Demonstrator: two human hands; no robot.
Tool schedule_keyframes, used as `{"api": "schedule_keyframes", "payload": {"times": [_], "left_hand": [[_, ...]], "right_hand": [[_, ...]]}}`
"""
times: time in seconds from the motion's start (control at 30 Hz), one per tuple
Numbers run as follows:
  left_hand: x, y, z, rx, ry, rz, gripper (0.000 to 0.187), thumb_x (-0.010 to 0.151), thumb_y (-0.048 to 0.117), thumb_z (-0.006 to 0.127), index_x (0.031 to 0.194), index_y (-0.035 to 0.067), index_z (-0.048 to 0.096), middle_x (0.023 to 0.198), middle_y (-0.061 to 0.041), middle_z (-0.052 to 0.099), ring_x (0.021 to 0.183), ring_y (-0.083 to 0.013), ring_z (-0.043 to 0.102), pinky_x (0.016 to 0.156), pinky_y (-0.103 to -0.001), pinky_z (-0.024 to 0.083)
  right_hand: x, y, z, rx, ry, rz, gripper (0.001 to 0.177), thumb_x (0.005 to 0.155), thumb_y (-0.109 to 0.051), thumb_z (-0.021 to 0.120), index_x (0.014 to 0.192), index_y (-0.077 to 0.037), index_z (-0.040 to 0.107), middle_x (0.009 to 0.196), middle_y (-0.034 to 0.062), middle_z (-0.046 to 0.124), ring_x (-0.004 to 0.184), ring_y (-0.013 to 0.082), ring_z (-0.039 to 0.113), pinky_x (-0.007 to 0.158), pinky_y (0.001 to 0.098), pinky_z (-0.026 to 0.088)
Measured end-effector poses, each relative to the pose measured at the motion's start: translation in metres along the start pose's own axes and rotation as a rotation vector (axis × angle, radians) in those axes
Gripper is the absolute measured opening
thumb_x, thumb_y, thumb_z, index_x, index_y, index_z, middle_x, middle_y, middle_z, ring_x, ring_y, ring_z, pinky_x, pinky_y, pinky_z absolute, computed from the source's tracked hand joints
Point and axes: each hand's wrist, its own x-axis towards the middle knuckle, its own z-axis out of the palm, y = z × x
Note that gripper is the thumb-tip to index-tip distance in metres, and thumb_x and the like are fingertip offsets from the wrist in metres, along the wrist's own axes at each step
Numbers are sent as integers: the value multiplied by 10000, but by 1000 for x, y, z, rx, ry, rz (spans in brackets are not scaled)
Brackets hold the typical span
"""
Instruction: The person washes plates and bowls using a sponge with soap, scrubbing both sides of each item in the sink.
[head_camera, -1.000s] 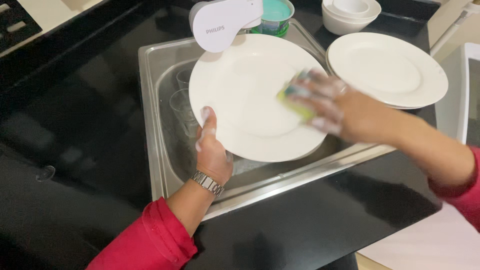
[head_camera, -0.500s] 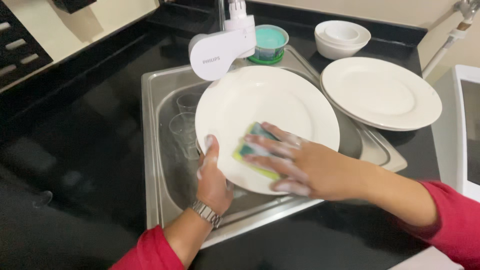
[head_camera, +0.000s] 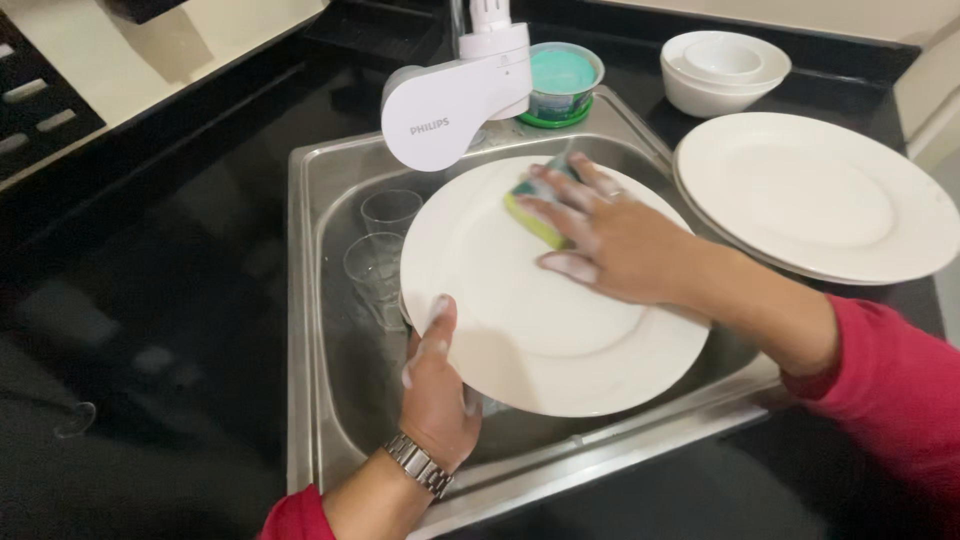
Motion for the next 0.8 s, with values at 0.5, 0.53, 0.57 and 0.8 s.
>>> {"api": "schedule_keyframes", "payload": {"times": [0.5,0.53,0.57,0.8], "left_hand": [[-22,20,6,63,109,-37,480,915,449,583,1269,134,651,1055,-103,753,887,-268,694,685,-393,533],[-17,15,5,64,107,-36,480,915,449,583,1269,134,651,1055,-103,753,887,-268,694,685,-393,533],[-14,10,4,28,66,-12,440,930,418,585,1255,134,674,1058,-106,761,880,-267,699,695,-403,543],[5,-1,-6,-16,-129,68,525,937,450,527,1357,162,658,1234,-87,755,1017,-232,702,823,-375,556]], "right_hand": [[-31,-11,-58,81,52,-283,527,988,-284,551,1463,-66,481,1531,136,533,1432,387,477,1204,551,398],[-29,4,-43,79,53,-281,527,988,-284,551,1463,-66,481,1531,136,533,1432,387,477,1204,551,398],[-27,19,-28,-41,95,-322,418,973,-222,583,1364,-86,523,1540,183,490,1449,457,430,1199,644,351],[30,-11,37,88,241,-290,693,1098,-433,446,1625,-40,225,1703,217,185,1606,362,120,1320,586,71]]}}
